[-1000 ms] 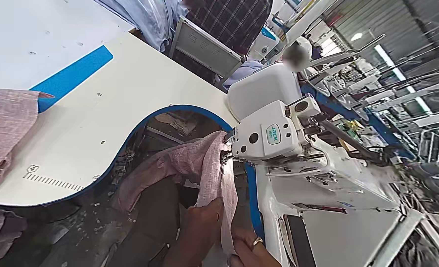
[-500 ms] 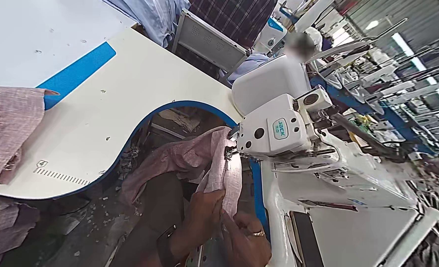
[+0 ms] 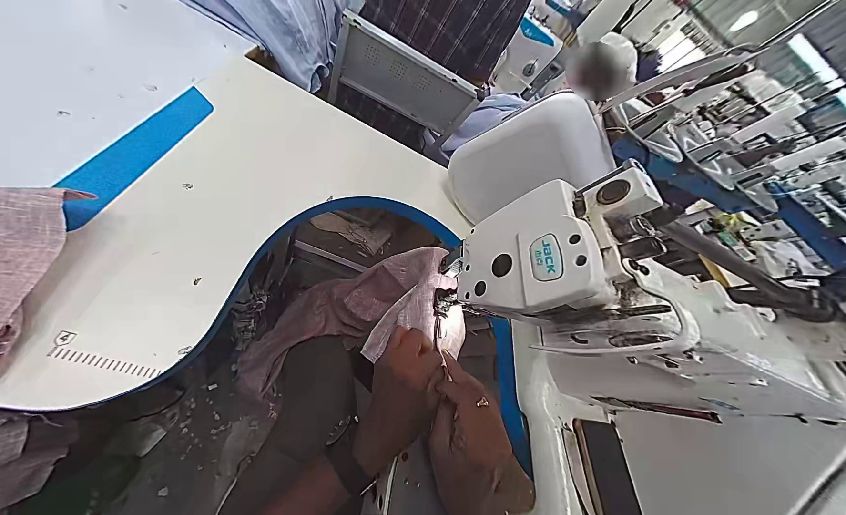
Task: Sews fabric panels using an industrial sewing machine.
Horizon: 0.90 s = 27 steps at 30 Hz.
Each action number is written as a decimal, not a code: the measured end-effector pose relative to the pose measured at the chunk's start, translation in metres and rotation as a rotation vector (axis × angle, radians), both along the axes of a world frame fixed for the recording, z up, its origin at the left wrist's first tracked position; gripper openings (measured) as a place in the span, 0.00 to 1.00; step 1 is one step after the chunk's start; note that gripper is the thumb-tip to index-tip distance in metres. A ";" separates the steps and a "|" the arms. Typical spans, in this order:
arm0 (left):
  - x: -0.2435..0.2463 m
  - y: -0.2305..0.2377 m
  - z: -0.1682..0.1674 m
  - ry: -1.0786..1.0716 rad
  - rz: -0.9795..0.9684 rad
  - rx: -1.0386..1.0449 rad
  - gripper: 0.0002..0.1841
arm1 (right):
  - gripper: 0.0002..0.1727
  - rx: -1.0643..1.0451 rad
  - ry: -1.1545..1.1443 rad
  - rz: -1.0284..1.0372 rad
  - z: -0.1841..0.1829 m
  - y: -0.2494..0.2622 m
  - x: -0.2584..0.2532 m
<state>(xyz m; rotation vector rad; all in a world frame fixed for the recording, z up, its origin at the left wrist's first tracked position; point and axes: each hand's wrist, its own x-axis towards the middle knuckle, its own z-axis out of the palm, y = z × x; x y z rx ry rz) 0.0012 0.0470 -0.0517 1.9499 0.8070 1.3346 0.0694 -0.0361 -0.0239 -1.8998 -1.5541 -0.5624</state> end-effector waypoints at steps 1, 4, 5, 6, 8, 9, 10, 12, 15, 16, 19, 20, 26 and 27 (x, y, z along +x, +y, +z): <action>0.002 0.002 0.000 0.017 0.004 -0.002 0.07 | 0.13 -0.035 0.016 0.001 0.000 0.001 0.001; 0.005 -0.001 -0.001 0.043 0.024 0.037 0.07 | 0.14 -0.106 0.052 -0.006 0.000 0.002 0.003; 0.003 -0.002 -0.001 0.043 0.017 0.053 0.08 | 0.14 -0.108 0.062 -0.014 0.000 0.002 0.002; 0.000 -0.002 -0.001 0.035 -0.002 0.053 0.09 | 0.14 -0.111 0.069 -0.018 -0.001 0.001 0.001; -0.013 0.011 0.012 0.020 -0.079 -0.052 0.10 | 0.15 -0.126 0.057 -0.015 -0.004 0.000 -0.002; -0.021 0.025 0.023 0.020 -0.131 -0.164 0.13 | 0.15 -0.137 0.044 -0.007 -0.005 0.000 -0.003; -0.026 0.042 0.032 0.018 -0.176 -0.297 0.17 | 0.15 -0.143 0.028 -0.002 -0.006 0.001 -0.002; -0.013 0.073 0.027 -0.087 -0.344 -0.631 0.24 | 0.16 -0.139 -0.001 -0.004 -0.005 0.002 -0.004; 0.043 0.101 -0.005 -0.467 -0.655 -1.175 0.29 | 0.14 -0.151 -0.015 0.005 -0.001 0.002 -0.005; 0.059 0.121 -0.004 -0.515 -0.671 -1.214 0.28 | 0.14 -0.153 -0.006 0.011 0.000 0.005 -0.005; 0.099 0.173 0.010 -0.331 -0.572 -1.192 0.10 | 0.13 -0.166 0.012 -0.008 -0.002 0.000 -0.004; 0.108 0.182 0.010 -0.288 -0.550 -1.178 0.07 | 0.13 -0.160 0.010 -0.007 -0.002 0.002 -0.003; 0.097 0.122 -0.037 -0.227 -0.191 -1.185 0.21 | 0.15 -0.104 -0.013 -0.012 -0.002 0.003 -0.005; 0.080 0.119 -0.039 -0.238 -0.121 -1.160 0.22 | 0.15 -0.123 0.077 0.000 0.005 -0.008 -0.006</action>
